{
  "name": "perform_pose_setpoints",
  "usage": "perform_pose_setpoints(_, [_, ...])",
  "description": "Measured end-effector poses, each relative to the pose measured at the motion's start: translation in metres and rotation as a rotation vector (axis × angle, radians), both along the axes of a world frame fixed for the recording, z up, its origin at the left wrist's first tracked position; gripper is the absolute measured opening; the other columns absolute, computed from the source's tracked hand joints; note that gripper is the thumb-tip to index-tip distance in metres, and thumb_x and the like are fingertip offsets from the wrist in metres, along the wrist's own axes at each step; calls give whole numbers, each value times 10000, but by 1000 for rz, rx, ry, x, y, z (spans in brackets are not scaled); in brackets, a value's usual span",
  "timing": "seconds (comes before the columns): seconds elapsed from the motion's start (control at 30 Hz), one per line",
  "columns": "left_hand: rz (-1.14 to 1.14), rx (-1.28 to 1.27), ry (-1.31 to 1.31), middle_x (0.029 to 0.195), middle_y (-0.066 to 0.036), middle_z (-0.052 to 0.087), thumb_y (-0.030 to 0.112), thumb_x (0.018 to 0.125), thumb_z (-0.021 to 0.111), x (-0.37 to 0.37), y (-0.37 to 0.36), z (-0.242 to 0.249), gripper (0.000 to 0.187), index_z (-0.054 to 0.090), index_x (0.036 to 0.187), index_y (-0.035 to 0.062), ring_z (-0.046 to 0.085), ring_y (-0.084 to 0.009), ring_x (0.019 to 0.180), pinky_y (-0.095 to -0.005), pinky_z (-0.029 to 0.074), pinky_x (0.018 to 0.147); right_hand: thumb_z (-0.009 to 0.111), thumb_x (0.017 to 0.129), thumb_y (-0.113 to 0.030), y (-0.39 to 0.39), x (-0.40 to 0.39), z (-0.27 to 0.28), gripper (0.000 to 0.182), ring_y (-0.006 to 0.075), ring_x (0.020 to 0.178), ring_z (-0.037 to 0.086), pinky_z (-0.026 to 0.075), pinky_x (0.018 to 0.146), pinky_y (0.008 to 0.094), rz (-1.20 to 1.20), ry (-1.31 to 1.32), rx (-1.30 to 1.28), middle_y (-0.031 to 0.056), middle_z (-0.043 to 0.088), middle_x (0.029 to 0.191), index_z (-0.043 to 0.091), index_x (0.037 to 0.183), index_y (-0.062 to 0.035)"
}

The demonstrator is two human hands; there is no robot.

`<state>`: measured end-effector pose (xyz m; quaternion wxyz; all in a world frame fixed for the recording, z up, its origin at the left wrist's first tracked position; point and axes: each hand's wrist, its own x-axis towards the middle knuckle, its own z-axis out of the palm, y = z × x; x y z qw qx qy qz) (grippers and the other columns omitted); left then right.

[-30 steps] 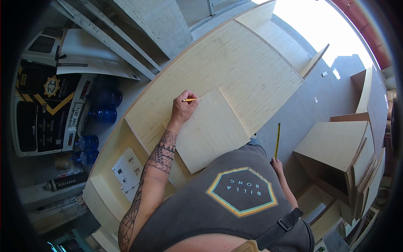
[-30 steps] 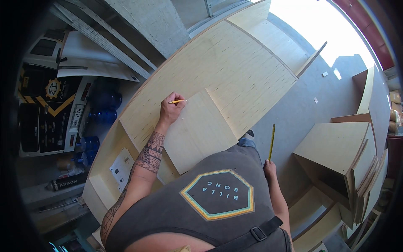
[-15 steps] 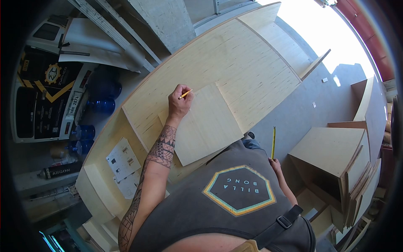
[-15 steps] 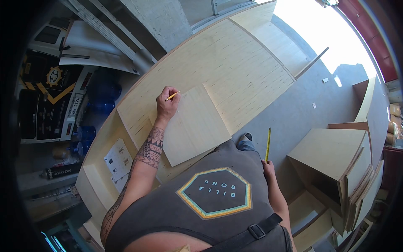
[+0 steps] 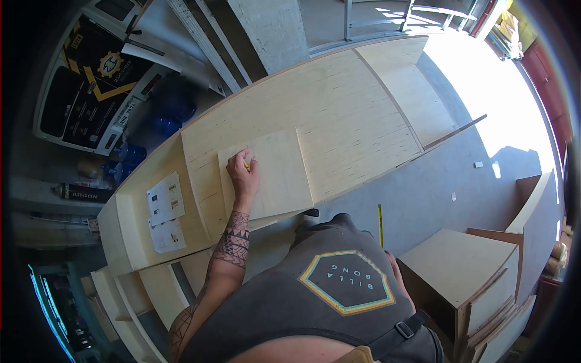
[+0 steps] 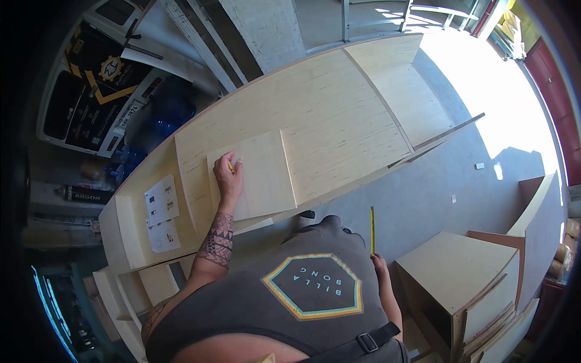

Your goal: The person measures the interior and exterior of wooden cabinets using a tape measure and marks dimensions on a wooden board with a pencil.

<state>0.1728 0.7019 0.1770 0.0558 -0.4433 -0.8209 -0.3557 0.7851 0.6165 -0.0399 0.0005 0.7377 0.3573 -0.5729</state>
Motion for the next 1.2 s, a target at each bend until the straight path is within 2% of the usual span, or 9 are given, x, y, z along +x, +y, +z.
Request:
perform_pose_setpoints(0.13, [75, -107, 123, 1186, -144, 614, 165, 929, 704, 14, 5, 0, 233, 705, 1151, 94, 540, -357, 1186, -485, 465, 1033, 593, 1015, -346, 14, 28, -8, 399, 212, 623, 591, 479, 541, 387, 99, 14, 1, 79, 611, 809, 619, 1262, -34])
perform_pose_setpoints(0.23, [79, -99, 106, 1166, -137, 612, 175, 935, 704, 16, 3, 1, 216, 714, 1146, 128, 552, -360, 1163, -479, 477, 1019, 576, 1019, -338, 25, 44, -16, 391, 222, 612, 597, 481, 528, 394, 163, 29, -2, 87, 611, 805, 617, 1270, -41])
perform_pose_setpoints(0.43, [100, -112, 118, 1150, -135, 626, 197, 947, 710, 20, 4, 5, 175, 722, 1109, 133, 576, -368, 1125, -479, 489, 1005, 541, 1026, -321, 55, 59, -34, 379, 242, 590, 607, 484, 501, 409, 248, 87, 13, 102, 611, 797, 614, 1287, -56])
perform_pose_setpoints(0.47, [98, -117, 129, 1150, -135, 626, 197, 947, 710, 19, 4, 4, 175, 722, 1109, 133, 576, -368, 1125, -479, 489, 1005, 535, 1027, -318, 58, 59, -39, 378, 245, 587, 609, 484, 497, 411, 193, 104, -28, 104, 611, 796, 613, 1290, -59])
perform_pose_setpoints(0.53, [96, -112, 139, 1141, -132, 637, 207, 948, 713, 17, 4, 2, 163, 725, 1094, 134, 582, -364, 1120, -475, 491, 1000, 539, 1027, -345, 70, 55, -48, 377, 271, 565, 608, 489, 468, 423, -98, 155, -216, 124, 604, 772, 605, 1312, -107])
perform_pose_setpoints(0.87, [119, -117, 144, 1151, -135, 644, 220, 949, 709, 20, 4, 6, 147, 723, 1061, 126, 587, -360, 1119, -473, 495, 988, 541, 1024, -330, 97, 34, -26, 333, 216, 527, 574, 468, 440, 396, -66, 218, -181, 61, 538, 701, 611, 1273, -120])
perform_pose_setpoints(1.07, [174, -142, 160, 1157, -143, 643, 247, 979, 673, 23, 4, 8, 236, 681, 1166, 103, 587, -371, 1123, -482, 489, 1000, 542, 1021, -325, 88, 34, -37, 325, 214, 523, 569, 458, 430, 386, -44, 187, -128, 60, 544, 704, 614, 1265, -122])
perform_pose_setpoints(1.17, [198, -89, 51, 1168, -162, 641, 282, 1039, 598, 14, 3, 3, 302, 635, 1270, 90, 585, -376, 1134, -492, 483, 1013, 542, 1020, -325, 88, 30, -12, 327, 218, 522, 571, 463, 433, 394, 100, 92, -94, 64, 550, 708, 613, 1267, -123])
perform_pose_setpoints(1.2, [204, 31, 23, 1170, -172, 639, 305, 1073, 546, 9, 4, -2, 339, 604, 1313, 73, 591, -368, 1124, -483, 483, 1013, 542, 1021, -326, 88, 30, -13, 327, 218, 521, 571, 464, 434, 396, 126, 76, -87, 66, 551, 708, 612, 1268, -124])
